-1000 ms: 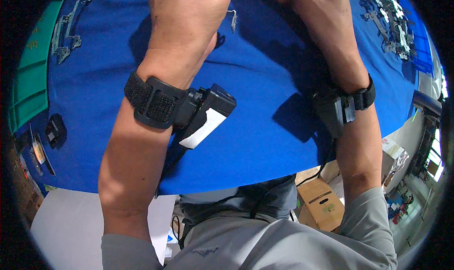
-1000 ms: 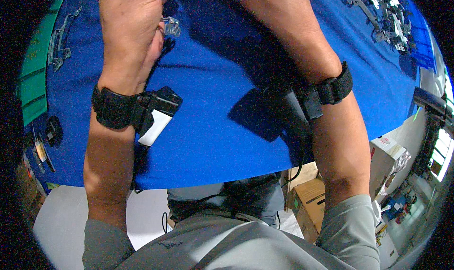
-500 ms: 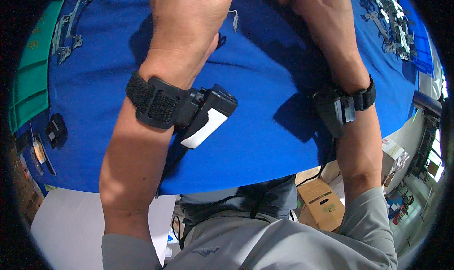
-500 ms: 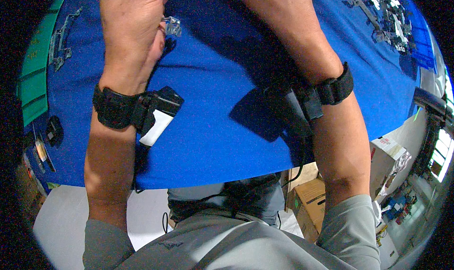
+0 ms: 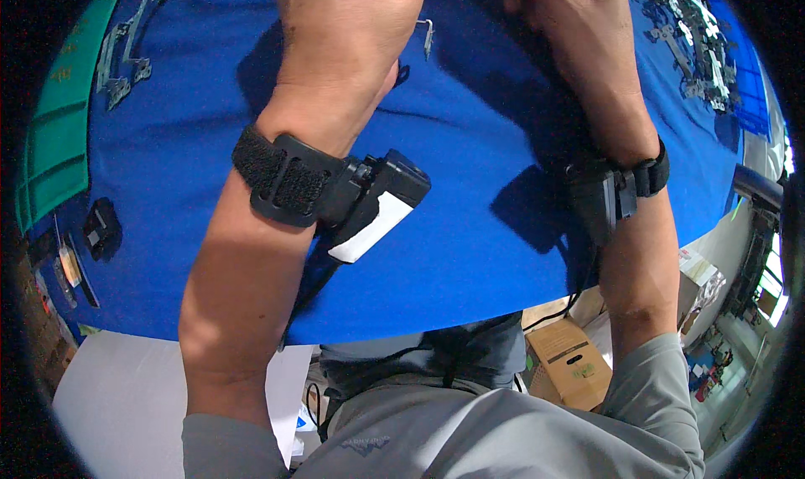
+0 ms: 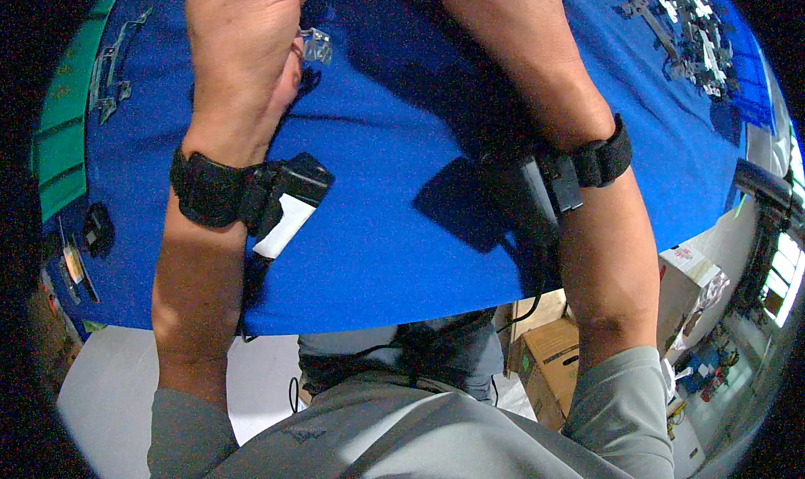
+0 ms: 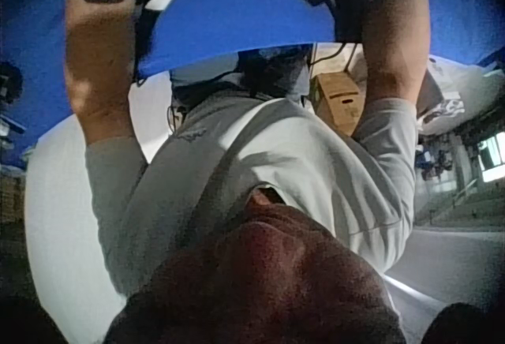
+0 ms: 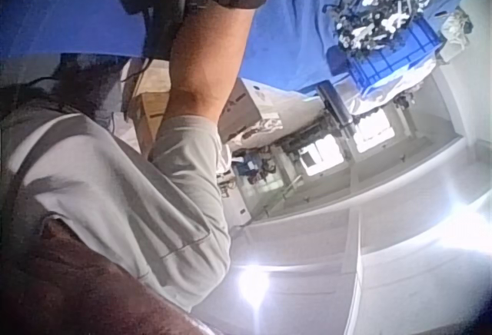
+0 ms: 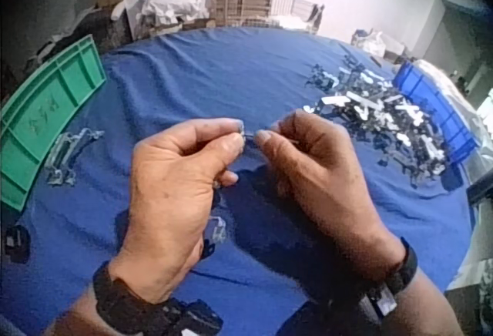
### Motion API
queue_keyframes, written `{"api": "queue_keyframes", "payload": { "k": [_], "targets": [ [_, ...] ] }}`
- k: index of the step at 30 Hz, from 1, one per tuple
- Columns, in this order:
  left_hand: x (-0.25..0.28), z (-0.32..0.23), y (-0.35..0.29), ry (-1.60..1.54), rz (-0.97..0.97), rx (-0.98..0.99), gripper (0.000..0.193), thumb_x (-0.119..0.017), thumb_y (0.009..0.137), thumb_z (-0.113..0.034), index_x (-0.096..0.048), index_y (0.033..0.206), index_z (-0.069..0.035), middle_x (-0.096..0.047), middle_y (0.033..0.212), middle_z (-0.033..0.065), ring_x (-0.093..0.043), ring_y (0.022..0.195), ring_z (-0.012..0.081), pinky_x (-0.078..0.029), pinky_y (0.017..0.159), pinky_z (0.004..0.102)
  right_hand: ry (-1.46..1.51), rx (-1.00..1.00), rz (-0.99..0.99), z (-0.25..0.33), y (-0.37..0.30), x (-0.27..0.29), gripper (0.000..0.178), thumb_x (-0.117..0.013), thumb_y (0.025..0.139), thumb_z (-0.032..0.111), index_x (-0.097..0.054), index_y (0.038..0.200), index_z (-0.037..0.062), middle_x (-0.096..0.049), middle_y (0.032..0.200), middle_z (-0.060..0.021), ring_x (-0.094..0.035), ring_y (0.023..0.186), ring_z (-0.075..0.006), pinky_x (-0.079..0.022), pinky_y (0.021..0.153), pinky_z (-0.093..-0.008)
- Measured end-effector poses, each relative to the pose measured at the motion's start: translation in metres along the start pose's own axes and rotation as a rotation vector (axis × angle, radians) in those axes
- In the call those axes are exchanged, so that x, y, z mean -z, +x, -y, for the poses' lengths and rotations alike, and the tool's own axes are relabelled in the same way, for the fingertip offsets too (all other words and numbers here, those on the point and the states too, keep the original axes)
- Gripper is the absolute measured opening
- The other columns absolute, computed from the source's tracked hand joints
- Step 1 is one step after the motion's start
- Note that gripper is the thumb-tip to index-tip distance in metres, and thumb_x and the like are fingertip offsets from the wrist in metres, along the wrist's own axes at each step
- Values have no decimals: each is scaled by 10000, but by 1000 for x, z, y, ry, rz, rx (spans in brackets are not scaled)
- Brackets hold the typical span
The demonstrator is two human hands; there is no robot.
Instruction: The person assembles metal components by inserting a small pin into a bracket using a thin tool, then picks up another bracket from a pile to repeat the process.
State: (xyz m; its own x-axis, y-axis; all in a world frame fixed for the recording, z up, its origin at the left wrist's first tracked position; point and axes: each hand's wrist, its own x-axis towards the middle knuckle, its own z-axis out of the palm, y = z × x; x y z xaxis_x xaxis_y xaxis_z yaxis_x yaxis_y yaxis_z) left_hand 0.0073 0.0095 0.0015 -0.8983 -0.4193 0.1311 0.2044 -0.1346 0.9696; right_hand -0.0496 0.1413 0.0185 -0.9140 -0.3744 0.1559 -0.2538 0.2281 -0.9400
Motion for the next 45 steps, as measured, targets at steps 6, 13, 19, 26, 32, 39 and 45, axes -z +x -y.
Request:
{"api": "queue_keyframes", "payload": {
  "k": [6, 13, 19, 26, 32, 39, 45],
  "targets": [
    [-1, 0, 0, 33, -23, 27, 148, -682, 889, -22, -716, 1023, 31, -700, 872, 55, -592, 679, 87, -499, 624, 204, -55, 38, 55, -9, 0, 6, 247, -631, 978, 207, -607, 834, 8, -550, 666, 17, -489, 562, -49, -390, 491, -215],
    [-2, -3, 1, 43, -47, 67, 157, -683, 889, -24, -713, 1029, 40, -700, 878, 64, -598, 689, 96, -503, 626, 207, 110, 88, 78, -19, 2, 6, 162, -628, 974, 157, -593, 925, 7, -555, 721, 21, -498, 596, -40, -398, 513, -197],
    [14, 7, 1, 247, -11, 9, 103, -626, 889, -24, -725, 906, -7, -701, 803, 58, -595, 637, 138, -496, 621, 251, 196, 133, 26, -19, 2, 1, 145, -628, 976, 150, -594, 970, 10, -585, 775, 8, -526, 635, -34, -429, 549, -182],
    [33, 25, 11, 418, 187, -397, 173, -585, 882, -24, -734, 967, -41, -727, 897, 77, -661, 737, 149, -514, 658, 269, 162, 110, 97, -20, 2, 6, 154, -626, 979, 157, -594, 981, 7, -596, 785, -1, -539, 643, -37, -442, 557, -180],
    [6, 3, -1, 148, 71, -118, 149, -652, 887, -30, -717, 1012, 19, -707, 891, 71, -626, 720, 120, -509, 644, 231, 188, 191, 86, -28, 4, 6, 144, -625, 979, 146, -599, 988, 4, -599, 786, 1, -536, 640, -36, -437, 553, -177],
    [37, 24, 11, 351, 56, 38, 219, -554, 877, 30, -708, 998, -67, -713, 1013, 62, -638, 783, 130, -499, 655, 248, 185, 226, 86, -28, 5, 5, 136, -625, 979, 140, -605, 987, 5, -603, 789, -1, -537, 645, -35, -438, 552, -179],
    [36, 35, 16, 582, 203, -750, 167, -587, 912, -51, -734, 834, -58, -712, 763, 31, -521, 517, 85, -396, 482, 233, 163, 169, 79, -24, 4, 4, 141, -629, 978, 141, -600, 986, 3, -596, 794, 3, -533, 652, -36, -441, 560, -180]
  ]
}}
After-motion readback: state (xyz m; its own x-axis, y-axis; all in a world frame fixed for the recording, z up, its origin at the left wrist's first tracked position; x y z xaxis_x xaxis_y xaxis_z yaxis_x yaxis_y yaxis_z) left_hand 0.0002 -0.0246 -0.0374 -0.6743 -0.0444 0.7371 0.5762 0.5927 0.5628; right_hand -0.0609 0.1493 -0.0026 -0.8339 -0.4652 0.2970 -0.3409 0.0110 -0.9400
